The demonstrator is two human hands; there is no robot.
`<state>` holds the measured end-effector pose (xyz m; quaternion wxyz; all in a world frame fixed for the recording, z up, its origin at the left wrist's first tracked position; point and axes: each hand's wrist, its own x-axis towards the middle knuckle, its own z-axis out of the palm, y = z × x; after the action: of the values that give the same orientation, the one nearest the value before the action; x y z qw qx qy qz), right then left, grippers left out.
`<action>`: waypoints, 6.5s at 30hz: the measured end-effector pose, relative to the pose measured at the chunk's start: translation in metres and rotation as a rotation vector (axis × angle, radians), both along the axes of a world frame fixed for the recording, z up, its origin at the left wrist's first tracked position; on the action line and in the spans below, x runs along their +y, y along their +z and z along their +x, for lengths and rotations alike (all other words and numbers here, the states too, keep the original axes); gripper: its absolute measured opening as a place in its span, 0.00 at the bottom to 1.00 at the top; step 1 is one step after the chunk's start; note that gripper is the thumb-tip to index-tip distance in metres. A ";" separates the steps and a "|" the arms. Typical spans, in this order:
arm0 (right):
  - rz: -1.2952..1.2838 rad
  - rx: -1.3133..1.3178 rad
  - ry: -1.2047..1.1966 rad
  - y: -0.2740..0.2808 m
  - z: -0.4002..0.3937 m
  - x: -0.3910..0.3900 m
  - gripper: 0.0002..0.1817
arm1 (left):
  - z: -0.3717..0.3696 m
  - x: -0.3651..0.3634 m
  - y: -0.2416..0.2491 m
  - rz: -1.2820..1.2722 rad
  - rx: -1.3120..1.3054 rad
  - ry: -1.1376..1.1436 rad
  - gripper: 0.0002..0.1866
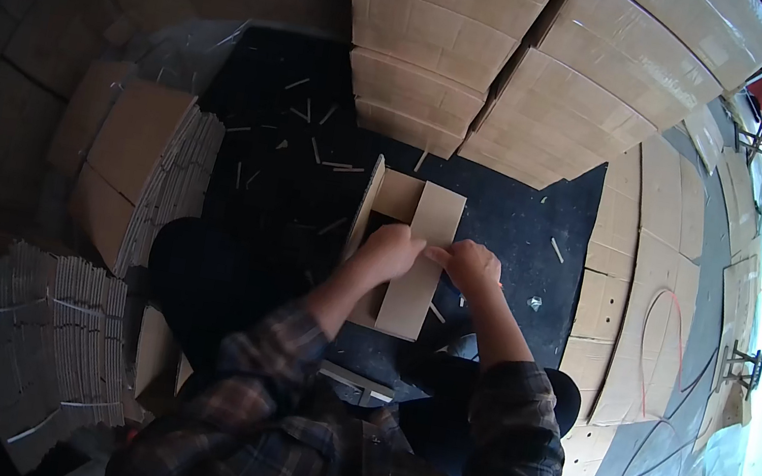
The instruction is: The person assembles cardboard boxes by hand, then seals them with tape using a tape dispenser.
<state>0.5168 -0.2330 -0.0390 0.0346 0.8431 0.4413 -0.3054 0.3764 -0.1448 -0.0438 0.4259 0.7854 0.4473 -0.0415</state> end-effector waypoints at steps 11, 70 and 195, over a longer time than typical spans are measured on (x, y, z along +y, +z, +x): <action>-0.065 0.087 0.008 0.001 0.002 -0.001 0.31 | -0.058 -0.013 -0.024 -0.157 -0.796 0.263 0.30; 0.915 1.085 -0.326 0.074 0.034 -0.005 0.14 | -0.039 -0.080 -0.013 0.699 0.048 -0.336 0.54; -0.174 -0.074 0.416 0.065 0.031 0.052 0.17 | -0.050 -0.034 -0.020 0.584 -0.087 -0.166 0.52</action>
<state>0.5481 -0.1814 0.0257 0.1855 0.7384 0.5759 -0.2977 0.3262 -0.1789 -0.0634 0.1959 0.9096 0.3556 0.0879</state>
